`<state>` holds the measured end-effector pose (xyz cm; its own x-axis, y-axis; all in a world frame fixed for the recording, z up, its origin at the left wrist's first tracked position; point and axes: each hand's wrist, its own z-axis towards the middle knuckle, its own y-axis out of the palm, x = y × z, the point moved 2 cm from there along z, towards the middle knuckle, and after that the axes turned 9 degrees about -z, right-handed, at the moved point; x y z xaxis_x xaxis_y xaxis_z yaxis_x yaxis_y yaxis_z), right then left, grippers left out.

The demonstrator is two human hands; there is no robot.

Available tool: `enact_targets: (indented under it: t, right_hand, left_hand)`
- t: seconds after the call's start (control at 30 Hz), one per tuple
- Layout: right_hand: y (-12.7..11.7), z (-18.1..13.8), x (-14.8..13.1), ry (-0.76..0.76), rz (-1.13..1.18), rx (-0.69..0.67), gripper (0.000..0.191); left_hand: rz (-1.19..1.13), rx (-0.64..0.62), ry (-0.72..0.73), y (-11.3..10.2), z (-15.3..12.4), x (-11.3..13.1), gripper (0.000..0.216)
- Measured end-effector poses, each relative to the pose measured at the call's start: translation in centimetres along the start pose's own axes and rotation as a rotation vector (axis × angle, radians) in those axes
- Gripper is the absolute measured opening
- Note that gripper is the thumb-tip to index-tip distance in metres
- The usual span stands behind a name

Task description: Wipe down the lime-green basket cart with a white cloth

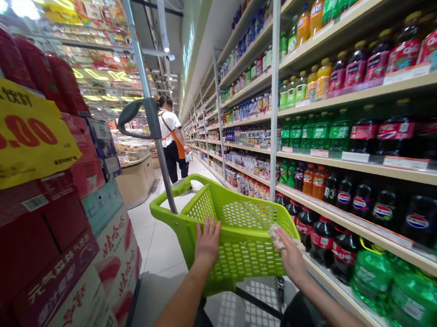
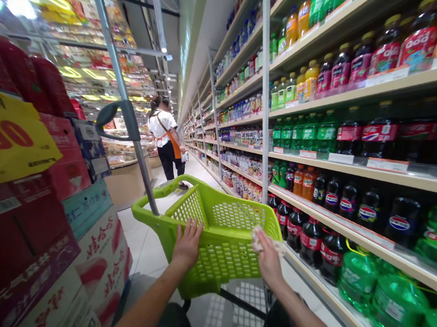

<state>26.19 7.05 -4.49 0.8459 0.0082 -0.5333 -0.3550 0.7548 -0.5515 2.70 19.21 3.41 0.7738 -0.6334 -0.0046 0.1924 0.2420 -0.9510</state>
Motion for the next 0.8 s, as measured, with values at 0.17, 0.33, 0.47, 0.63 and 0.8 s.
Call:
enact_targets:
  t: [0.17,0.33,0.47,0.63,0.8]
  right_hand:
    - [4.0,1.1,-7.1,-0.159,0.169,-0.074,0.054]
    - [2.8,4.5,-2.9,-0.063,0.027,0.077,0.047]
    - [1.6,5.6,3.5,0.034,-0.271,0.103,0.042]
    - [6.0,5.8,-0.6,-0.122,-0.255,0.051,0.044]
    - [10.0,6.6,-8.4,-0.299,-0.284,-0.146,0.055]
  left_hand:
    - [-0.048,-0.056,0.100,0.0,-0.4,1.7,0.062]
    - [0.020,-0.025,0.097,-1.4,-0.4,-0.6,0.059]
    - [-0.006,-0.029,0.031,-2.4,-0.7,-0.9,0.058]
    - [-0.026,-0.055,0.007,-2.7,-0.8,-0.3,0.064]
    - [-0.054,-0.023,-0.041,-2.8,-1.0,-0.6,0.062]
